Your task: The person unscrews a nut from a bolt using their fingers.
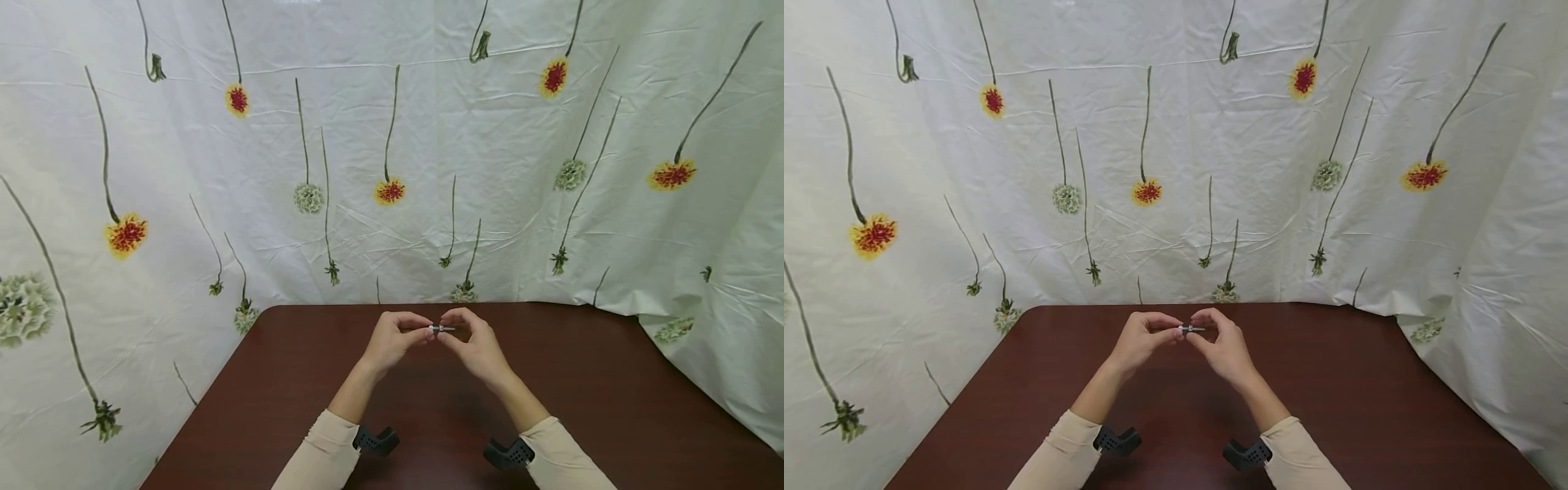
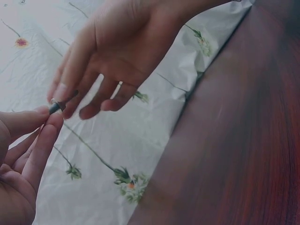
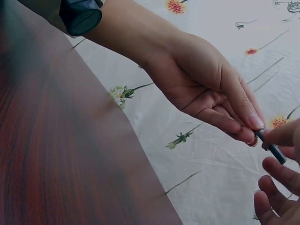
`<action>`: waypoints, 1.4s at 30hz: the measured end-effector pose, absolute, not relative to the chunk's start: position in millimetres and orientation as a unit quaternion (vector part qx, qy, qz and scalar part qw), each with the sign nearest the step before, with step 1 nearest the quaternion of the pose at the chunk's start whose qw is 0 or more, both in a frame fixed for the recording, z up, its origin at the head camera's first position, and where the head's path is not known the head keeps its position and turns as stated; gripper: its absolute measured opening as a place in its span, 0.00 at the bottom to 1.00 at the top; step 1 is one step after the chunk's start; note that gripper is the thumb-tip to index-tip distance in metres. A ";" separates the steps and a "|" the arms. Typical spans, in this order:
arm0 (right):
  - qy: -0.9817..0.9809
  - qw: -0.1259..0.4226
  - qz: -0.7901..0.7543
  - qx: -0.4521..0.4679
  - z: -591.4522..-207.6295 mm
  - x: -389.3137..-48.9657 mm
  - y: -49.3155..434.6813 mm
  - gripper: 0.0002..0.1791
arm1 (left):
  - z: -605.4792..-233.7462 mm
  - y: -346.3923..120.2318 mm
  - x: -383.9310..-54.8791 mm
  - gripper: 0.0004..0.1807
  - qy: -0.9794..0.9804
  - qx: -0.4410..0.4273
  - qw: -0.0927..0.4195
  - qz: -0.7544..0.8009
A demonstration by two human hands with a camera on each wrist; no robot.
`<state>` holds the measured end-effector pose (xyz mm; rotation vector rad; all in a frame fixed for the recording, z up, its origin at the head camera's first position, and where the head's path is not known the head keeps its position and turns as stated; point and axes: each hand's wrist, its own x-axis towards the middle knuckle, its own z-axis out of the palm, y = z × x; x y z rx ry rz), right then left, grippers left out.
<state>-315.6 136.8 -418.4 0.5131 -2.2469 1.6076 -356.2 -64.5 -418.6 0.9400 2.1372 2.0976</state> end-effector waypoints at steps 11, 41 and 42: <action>-0.789 0.148 0.566 0.186 -420.7 -318.3 138.5 0.09 | -418.6 -64.3 -355.9 0.09 0.685 0.303 0.001 0.663; -0.788 0.162 0.568 0.174 -421.7 -317.8 136.6 0.12 | -419.2 -64.1 -355.0 0.09 0.682 0.301 0.002 0.666; -0.789 0.161 0.568 0.171 -421.6 -317.6 136.4 0.11 | -419.1 -64.1 -355.0 0.09 0.682 0.301 0.002 0.667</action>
